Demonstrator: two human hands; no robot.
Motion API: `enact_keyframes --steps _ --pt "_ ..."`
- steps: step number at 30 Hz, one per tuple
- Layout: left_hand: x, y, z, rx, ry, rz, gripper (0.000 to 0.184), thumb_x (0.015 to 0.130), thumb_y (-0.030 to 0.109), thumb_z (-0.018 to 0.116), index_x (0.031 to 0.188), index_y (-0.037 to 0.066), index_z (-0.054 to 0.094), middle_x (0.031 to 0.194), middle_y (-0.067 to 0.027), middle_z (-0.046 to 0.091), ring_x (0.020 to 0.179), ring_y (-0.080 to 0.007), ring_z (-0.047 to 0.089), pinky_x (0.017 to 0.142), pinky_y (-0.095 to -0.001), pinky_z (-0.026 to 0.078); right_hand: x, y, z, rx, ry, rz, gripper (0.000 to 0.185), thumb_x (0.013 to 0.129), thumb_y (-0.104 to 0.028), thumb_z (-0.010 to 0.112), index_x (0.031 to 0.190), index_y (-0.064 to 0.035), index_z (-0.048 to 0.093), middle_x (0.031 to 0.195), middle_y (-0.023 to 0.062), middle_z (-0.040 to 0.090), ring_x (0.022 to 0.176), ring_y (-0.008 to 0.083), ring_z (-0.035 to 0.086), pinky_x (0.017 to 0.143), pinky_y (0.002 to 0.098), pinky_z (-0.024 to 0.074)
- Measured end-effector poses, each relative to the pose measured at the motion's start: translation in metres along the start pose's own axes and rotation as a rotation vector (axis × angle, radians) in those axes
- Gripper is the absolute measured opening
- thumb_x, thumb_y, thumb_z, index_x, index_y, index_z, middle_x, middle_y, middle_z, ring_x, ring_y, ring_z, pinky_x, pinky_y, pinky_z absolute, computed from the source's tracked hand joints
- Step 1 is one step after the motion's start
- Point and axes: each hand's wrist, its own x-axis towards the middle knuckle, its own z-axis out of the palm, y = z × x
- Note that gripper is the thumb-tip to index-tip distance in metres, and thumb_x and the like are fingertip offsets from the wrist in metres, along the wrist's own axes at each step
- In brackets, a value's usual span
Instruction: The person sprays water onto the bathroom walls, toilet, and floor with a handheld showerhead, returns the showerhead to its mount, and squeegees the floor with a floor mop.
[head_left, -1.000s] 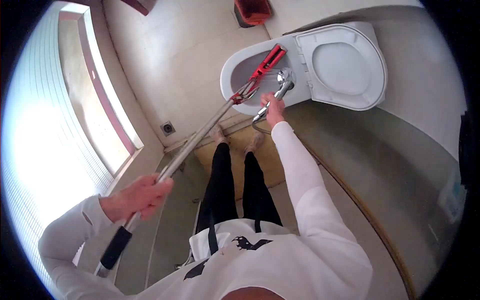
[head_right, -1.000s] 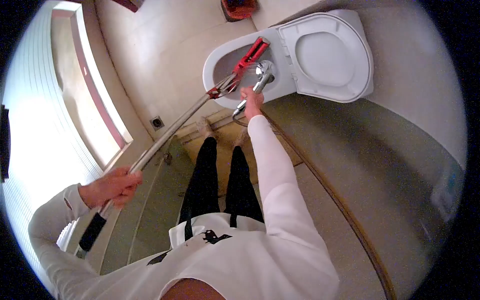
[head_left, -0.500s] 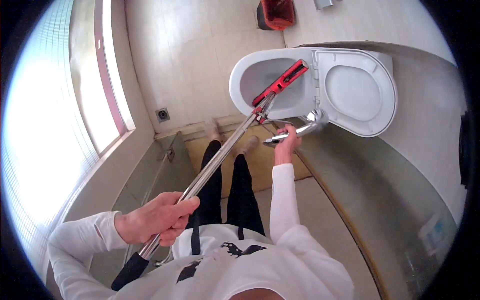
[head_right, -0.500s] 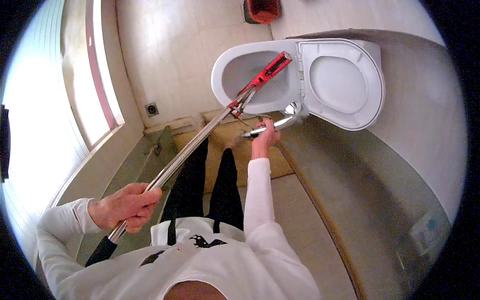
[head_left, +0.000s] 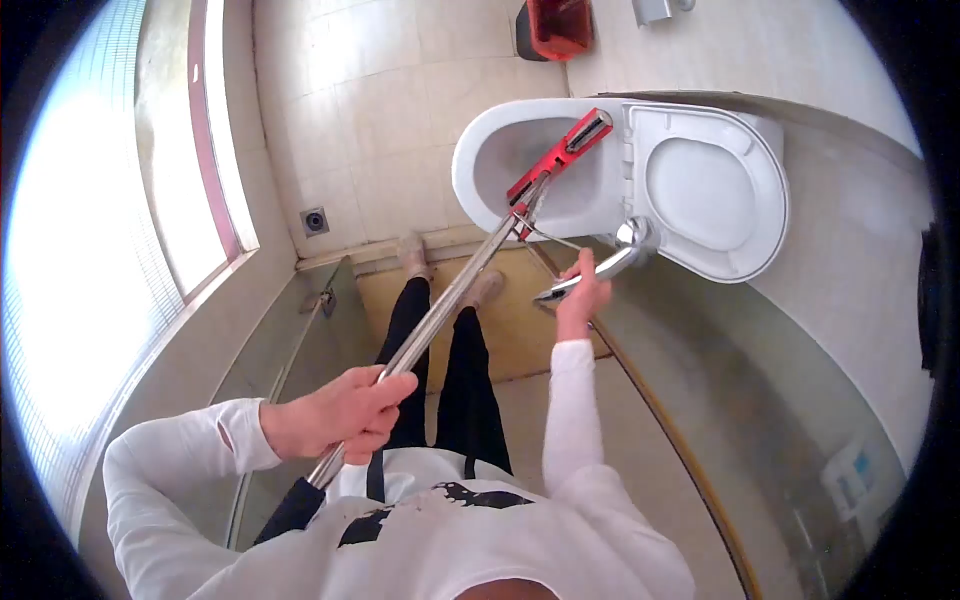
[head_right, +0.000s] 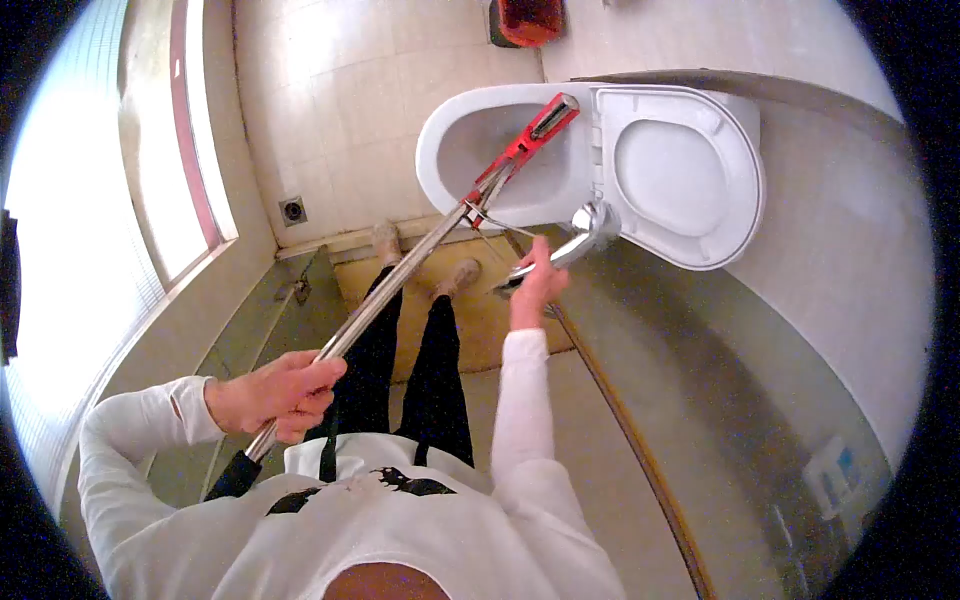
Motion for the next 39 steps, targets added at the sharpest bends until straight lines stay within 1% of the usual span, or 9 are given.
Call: enact_keyframes --steps 7,9,14,19,23,28,31,35,39 --pt "-0.015 -0.017 0.021 -0.042 0.018 -0.096 0.036 0.089 0.033 0.037 0.06 0.013 0.029 0.045 0.0032 0.026 0.032 -0.0069 0.027 0.029 -0.0234 0.023 0.097 0.038 0.037 0.013 -0.46 0.123 0.017 0.078 -0.016 0.057 0.068 -0.0057 0.048 0.058 0.0035 0.046 0.053 0.0141 0.048 0.049 0.0304 0.0391" --pt "-0.022 -0.012 0.022 -0.039 0.066 -0.084 0.038 0.089 0.034 0.037 0.058 0.013 0.029 0.045 0.0026 0.027 0.031 -0.0072 0.028 0.029 -0.0237 0.024 0.085 0.033 0.039 0.036 -0.425 0.187 0.017 0.077 -0.015 0.058 0.068 -0.006 0.046 0.057 0.0031 0.045 0.051 0.0135 0.046 0.048 0.0298 0.0383" --pt "-0.018 -0.008 0.029 -0.053 0.019 -0.043 0.039 0.088 0.035 0.036 0.058 0.013 0.03 0.044 0.0018 0.029 0.031 -0.0079 0.029 0.029 -0.0233 0.026 0.005 -0.001 0.0 -0.034 -0.013 0.001 0.021 0.075 -0.015 0.061 0.064 -0.007 0.044 0.053 0.0016 0.044 0.045 0.0107 0.043 0.043 0.025 0.0342" --pt "0.014 0.0 0.016 -0.021 -0.022 0.055 0.038 0.088 0.035 0.039 0.058 0.013 0.03 0.045 0.0031 0.029 0.032 -0.0074 0.03 0.028 -0.0223 0.025 -0.07 -0.018 0.008 -0.086 0.004 -0.062 0.024 0.073 -0.017 0.063 0.065 -0.0039 0.045 0.049 0.0023 0.044 0.043 0.0114 0.043 0.046 0.0279 0.0404" --pt "0.014 -0.012 -0.003 -0.14 -0.134 -0.006 0.029 0.088 0.03 0.039 0.067 0.014 0.028 0.046 0.0038 0.027 0.032 -0.0077 0.029 0.028 -0.0243 0.024 0.003 -0.01 -0.007 -0.078 -0.034 -0.024 0.023 0.073 -0.015 0.063 0.064 -0.0057 0.045 0.05 0.0026 0.044 0.042 0.0128 0.043 0.045 0.0287 0.0399" --pt "0.001 -0.032 0.008 -0.166 -0.187 -0.038 0.029 0.089 0.032 0.038 0.067 0.015 0.03 0.046 0.0035 0.027 0.032 -0.0067 0.029 0.029 -0.0233 0.025 0.081 0.024 0.027 -0.035 -0.312 0.111 0.018 0.075 -0.016 0.061 0.068 -0.0056 0.048 0.056 0.003 0.046 0.052 0.0138 0.046 0.051 0.0281 0.0376" --pt "-0.017 -0.024 0.005 -0.184 -0.05 -0.104 0.032 0.088 0.034 0.038 0.064 0.014 0.03 0.045 0.0027 0.028 0.032 -0.0075 0.031 0.028 -0.0241 0.028 0.071 0.022 0.047 0.012 -0.372 0.065 0.018 0.074 -0.015 0.06 0.068 -0.0044 0.048 0.056 0.0024 0.046 0.052 0.0121 0.045 0.05 0.027 0.0351" --pt "-0.013 -0.036 0.015 -0.144 -0.008 -0.089 0.035 0.088 0.036 0.038 0.064 0.012 0.03 0.043 0.0026 0.028 0.031 -0.0079 0.029 0.028 -0.0237 0.025 0.012 -0.014 0.012 -0.157 -0.091 -0.057 0.019 0.071 -0.013 0.063 0.066 -0.0044 0.047 0.055 0.0012 0.046 0.048 0.0105 0.042 0.046 0.0249 0.0321" --pt "0.009 -0.024 0.004 -0.163 -0.062 -0.023 0.035 0.088 0.035 0.039 0.064 0.011 0.031 0.044 0.0027 0.028 0.031 -0.0077 0.029 0.028 -0.0236 0.024 -0.07 -0.037 0.006 -0.229 -0.016 -0.093 0.02 0.07 -0.011 0.066 0.07 -0.0035 0.048 0.055 0.0009 0.046 0.049 0.0087 0.042 0.046 0.0233 0.0329"
